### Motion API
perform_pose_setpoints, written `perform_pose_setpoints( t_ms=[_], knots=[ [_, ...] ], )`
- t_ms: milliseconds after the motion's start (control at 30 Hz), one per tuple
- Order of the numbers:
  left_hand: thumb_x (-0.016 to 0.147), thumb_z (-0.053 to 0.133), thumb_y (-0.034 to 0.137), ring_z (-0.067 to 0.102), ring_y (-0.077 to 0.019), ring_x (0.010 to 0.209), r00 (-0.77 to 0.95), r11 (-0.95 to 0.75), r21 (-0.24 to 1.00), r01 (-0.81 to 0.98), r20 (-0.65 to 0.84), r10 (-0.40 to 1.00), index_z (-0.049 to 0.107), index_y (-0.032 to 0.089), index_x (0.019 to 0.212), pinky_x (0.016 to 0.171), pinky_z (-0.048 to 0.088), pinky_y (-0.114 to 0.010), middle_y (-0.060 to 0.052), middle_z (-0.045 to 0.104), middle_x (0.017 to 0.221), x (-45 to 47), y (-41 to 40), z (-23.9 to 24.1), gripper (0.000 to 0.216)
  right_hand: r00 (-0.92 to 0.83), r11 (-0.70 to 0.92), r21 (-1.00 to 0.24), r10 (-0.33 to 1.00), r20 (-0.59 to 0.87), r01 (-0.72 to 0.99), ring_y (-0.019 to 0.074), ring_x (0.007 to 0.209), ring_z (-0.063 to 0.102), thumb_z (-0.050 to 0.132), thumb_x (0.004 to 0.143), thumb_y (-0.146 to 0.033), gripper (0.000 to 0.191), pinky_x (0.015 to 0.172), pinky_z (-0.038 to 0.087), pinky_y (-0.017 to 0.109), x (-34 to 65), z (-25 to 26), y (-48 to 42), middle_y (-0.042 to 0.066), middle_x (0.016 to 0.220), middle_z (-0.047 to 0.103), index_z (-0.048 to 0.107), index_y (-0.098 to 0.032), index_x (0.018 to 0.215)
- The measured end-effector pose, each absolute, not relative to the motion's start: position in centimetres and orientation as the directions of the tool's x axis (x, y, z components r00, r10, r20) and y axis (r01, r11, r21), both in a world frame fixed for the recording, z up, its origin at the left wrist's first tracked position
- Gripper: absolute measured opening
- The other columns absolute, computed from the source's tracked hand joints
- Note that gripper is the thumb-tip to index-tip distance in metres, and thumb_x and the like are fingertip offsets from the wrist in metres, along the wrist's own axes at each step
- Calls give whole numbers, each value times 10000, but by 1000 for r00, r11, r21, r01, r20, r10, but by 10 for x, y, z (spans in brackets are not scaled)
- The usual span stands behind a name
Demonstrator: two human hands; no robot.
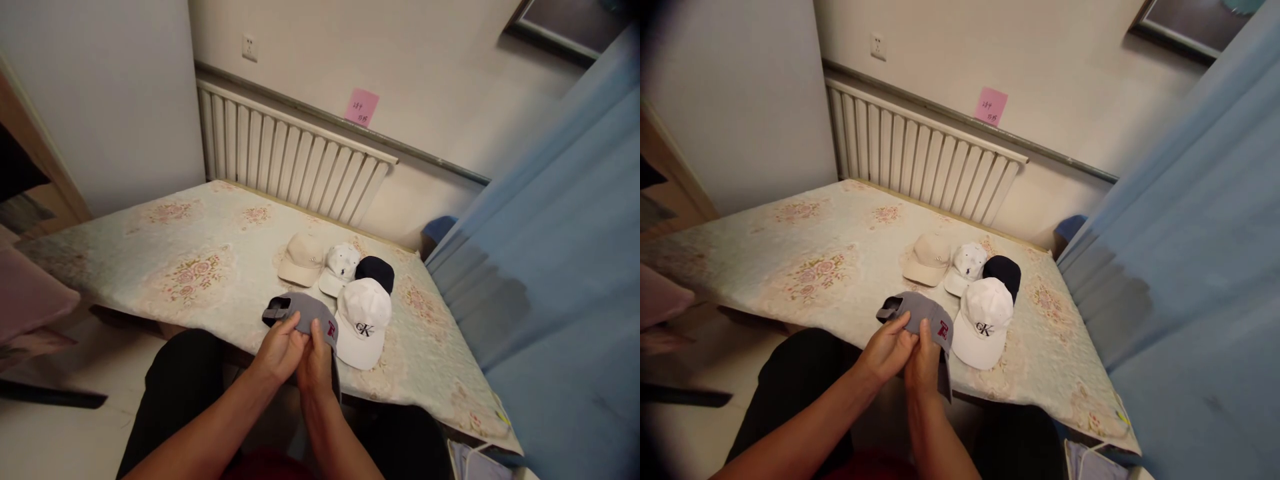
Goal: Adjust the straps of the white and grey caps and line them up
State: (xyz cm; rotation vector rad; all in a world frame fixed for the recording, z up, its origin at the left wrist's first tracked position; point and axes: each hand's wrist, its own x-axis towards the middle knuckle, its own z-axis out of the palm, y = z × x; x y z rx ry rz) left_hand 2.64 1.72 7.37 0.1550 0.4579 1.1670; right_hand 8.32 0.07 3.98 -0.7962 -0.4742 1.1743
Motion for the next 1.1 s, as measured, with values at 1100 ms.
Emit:
perform_pose_setpoints(
  t_ms=[1100],
  knots=[
    [894,491,186,620,-257,1076,318,401,430,-809,-254,913,610,124,990,1000,443,-436,-155,692,1034,12,10,63,165,318,209,-689,947,-33,-694,202,1043,615,559,822,-355,313,1030,389,447,107,48,9,87,1074,684,626,-127,1028]
  ],
)
